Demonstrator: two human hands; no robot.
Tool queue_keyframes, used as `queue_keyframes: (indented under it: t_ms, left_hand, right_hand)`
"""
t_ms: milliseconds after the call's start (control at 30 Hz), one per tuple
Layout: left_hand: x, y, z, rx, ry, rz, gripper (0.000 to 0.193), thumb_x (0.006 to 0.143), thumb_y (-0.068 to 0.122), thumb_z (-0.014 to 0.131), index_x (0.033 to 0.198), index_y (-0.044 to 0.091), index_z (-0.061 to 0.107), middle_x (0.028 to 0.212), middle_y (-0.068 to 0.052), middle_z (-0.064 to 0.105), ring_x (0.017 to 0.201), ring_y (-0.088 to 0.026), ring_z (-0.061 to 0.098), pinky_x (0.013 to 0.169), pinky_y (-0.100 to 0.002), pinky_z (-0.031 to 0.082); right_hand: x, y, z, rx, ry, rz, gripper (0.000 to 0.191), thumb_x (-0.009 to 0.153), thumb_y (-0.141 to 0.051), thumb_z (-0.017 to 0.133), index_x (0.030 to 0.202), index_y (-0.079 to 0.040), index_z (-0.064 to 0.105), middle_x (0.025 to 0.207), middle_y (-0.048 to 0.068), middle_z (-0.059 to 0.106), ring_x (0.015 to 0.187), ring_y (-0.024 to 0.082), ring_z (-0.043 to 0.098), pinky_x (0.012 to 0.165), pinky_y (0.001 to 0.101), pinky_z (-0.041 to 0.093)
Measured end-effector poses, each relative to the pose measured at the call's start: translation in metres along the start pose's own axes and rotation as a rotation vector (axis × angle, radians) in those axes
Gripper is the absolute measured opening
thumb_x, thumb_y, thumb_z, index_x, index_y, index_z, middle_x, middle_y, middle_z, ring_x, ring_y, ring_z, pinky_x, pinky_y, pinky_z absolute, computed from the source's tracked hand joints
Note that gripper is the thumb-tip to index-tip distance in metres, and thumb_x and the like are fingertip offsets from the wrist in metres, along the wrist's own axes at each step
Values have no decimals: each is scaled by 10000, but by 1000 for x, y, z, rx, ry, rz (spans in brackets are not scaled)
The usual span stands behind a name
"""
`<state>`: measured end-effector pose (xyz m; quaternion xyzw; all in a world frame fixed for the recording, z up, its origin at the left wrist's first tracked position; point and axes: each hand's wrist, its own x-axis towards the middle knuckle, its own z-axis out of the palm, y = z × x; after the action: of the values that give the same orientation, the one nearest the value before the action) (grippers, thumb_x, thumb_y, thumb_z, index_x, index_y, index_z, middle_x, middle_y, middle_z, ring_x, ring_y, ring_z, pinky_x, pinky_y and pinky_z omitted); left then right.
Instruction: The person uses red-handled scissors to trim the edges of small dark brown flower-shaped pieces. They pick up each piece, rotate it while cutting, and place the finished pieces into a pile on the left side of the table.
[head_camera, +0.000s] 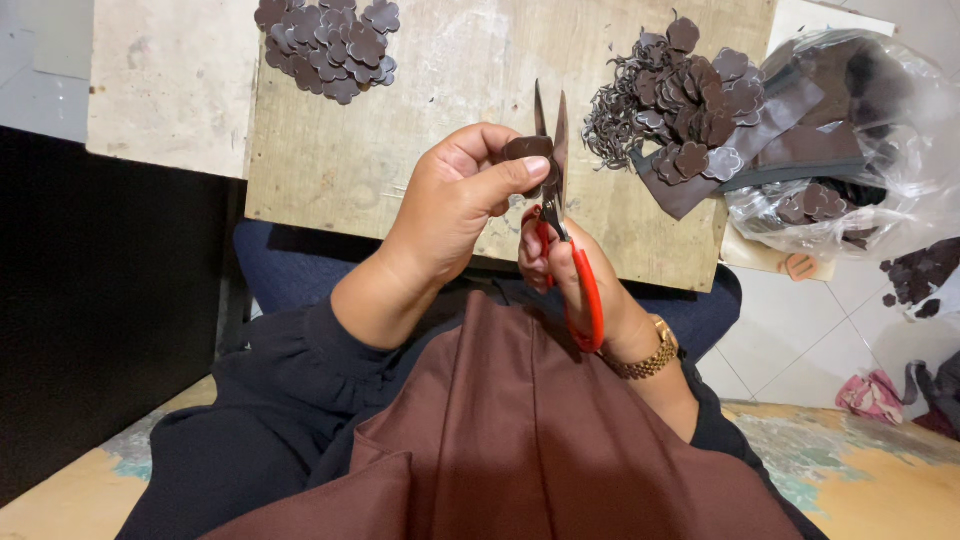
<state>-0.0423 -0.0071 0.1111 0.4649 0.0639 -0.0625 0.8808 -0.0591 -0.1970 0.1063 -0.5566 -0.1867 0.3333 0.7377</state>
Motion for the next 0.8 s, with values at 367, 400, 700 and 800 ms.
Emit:
queue_keyframes:
  t_ms: [367,400,700,800]
  left_hand:
    - [2,-9,2,-50,37,25,159,928,115,770,1038,41,681,857,18,676,700,-31,501,624,-194,400]
    - [1,-9,2,-52,37,26,161,929,116,771,1039,41,681,859,18,676,700,-31,500,624,-195,400]
    - [1,0,-2,-3,30,-19,162,921,121,766,1043,36,700,885,6,694,699,-29,512,615,-191,408]
    - [1,2,-1,0,38,-46,159,921,129,754,1044,38,710,908,6,698,731,-29,542,632,-187,426]
  right_hand:
    - [3,7,6,0,77,-29,533,1044,-615,523,1084,-87,456,863,-24,384,744,90,352,664,242,338]
    - [2,7,6,17,77,-19,528,1047,-609,526,1078,-87,455,859,-26,378,741,88,342,660,240,328]
    - [-1,7,3,83,43,32,507,1049,-588,531,1056,-87,457,840,-34,370,723,79,306,637,236,289]
    - [0,9,1,81,40,36,500,1052,-586,522,1055,-90,458,826,-41,361,707,75,295,626,233,281]
